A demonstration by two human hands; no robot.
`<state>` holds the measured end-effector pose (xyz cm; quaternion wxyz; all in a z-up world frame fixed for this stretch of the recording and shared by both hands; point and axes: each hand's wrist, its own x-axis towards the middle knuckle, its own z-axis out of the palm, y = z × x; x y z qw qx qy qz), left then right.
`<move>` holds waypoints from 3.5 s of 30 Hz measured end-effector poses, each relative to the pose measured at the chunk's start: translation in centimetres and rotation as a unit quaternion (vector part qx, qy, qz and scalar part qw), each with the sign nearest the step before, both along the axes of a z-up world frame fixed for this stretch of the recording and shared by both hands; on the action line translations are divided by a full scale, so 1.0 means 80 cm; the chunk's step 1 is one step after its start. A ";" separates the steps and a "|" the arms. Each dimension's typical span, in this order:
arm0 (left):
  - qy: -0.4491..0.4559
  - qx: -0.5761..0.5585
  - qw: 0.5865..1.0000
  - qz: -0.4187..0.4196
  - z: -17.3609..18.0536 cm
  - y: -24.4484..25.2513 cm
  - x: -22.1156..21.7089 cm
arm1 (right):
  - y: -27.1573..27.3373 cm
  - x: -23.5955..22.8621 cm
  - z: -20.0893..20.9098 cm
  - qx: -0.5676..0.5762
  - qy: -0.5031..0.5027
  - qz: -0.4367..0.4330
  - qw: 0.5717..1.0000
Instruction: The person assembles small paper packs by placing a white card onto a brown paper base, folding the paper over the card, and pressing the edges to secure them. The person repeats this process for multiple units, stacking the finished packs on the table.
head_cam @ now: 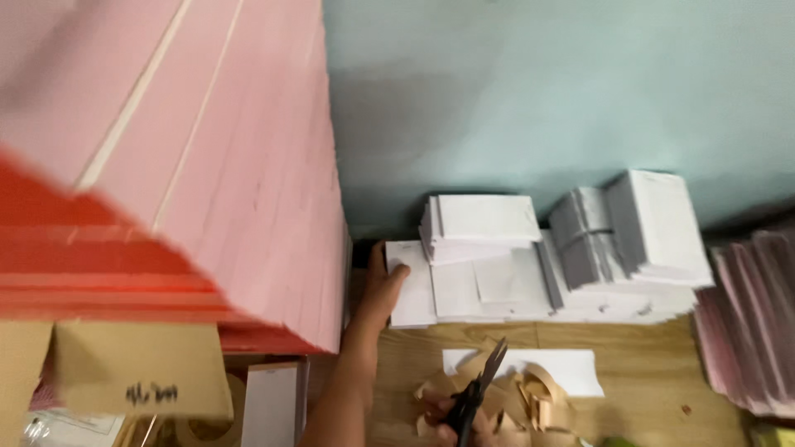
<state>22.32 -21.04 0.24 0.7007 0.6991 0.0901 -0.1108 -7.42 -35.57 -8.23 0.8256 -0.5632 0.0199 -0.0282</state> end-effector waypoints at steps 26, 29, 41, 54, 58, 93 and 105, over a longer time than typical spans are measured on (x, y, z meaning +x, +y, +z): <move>-0.018 -0.156 0.987 0.015 -0.071 0.027 -0.100 | 0.070 0.094 0.161 -0.006 0.360 -0.136 0.923; 0.017 -0.120 0.992 -0.036 -0.056 0.046 -0.152 | 0.072 0.043 0.122 0.042 0.331 -0.135 0.933; 0.051 0.038 0.996 0.055 -0.018 0.119 -0.375 | -0.032 -0.162 0.105 -0.421 0.195 -0.159 0.872; 0.060 0.215 0.963 -0.153 0.042 0.129 -0.413 | -0.103 -0.310 0.026 -0.700 0.240 -0.038 0.672; 0.070 0.210 0.957 -0.185 0.016 0.109 -0.422 | -0.144 -0.319 0.004 -0.732 0.275 -0.044 0.622; -0.461 0.381 0.637 -0.487 0.004 -0.086 -0.483 | -0.199 -0.170 0.084 -0.355 0.209 -0.211 0.886; -0.389 0.379 0.660 -0.519 -0.005 -0.067 -0.488 | -0.196 -0.259 0.135 -0.157 0.278 -0.260 0.911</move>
